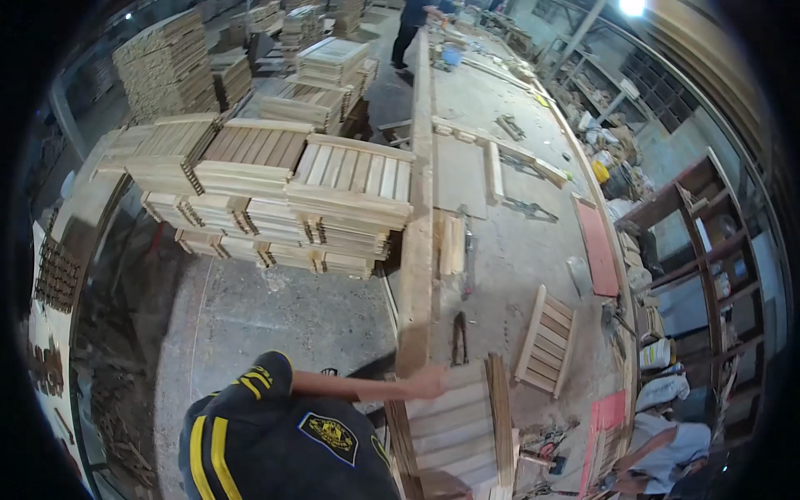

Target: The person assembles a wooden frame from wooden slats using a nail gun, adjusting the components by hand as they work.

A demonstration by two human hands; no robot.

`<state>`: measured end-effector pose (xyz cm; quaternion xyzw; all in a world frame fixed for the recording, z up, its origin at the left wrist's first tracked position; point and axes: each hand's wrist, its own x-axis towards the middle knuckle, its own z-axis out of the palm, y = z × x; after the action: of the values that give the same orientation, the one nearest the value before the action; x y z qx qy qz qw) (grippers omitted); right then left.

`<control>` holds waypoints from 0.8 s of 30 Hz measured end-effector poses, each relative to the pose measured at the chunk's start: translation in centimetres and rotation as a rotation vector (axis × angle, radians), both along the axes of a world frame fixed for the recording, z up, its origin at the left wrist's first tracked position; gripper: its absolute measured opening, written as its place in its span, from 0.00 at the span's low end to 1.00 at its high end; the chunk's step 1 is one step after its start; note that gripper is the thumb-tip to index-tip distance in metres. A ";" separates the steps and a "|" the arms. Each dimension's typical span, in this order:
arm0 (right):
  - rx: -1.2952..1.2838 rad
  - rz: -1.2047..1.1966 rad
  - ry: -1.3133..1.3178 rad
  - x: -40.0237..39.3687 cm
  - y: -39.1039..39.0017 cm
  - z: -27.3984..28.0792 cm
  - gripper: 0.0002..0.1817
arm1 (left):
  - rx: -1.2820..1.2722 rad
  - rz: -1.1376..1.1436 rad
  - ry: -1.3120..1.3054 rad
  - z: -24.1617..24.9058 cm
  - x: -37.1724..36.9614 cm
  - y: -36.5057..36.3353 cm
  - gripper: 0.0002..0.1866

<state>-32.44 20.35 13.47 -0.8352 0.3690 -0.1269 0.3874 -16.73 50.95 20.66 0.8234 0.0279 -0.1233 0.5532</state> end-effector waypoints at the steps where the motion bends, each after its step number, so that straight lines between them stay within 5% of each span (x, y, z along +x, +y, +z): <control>1: -0.018 0.055 -0.037 1.1 1.8 0.6 0.21 | 0.074 0.042 0.025 0.0 1.2 2.9 0.26; 6: -0.462 0.491 -0.210 11.4 12.1 4.2 0.21 | 0.107 0.500 0.001 2.8 3.6 19.0 0.19; 8: 0.708 0.139 -0.274 17.6 21.7 10.5 0.16 | 0.125 0.659 -0.088 2.6 4.7 24.6 0.18; 13: 0.552 0.498 -0.246 31.3 32.6 9.2 0.12 | 0.377 0.722 0.022 0.9 9.1 38.5 0.22; 19: 0.611 0.750 -0.277 46.8 48.3 7.7 0.16 | 0.289 1.040 -0.183 1.1 14.4 51.1 0.30; 24: 0.398 1.035 -0.270 55.2 58.2 4.2 0.16 | 0.349 1.142 -0.085 1.1 17.8 58.1 0.26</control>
<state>22.73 78.53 17.65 -0.7945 -0.1243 0.0457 0.5927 1.08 109.01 21.74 0.7610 0.4638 0.2330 0.3892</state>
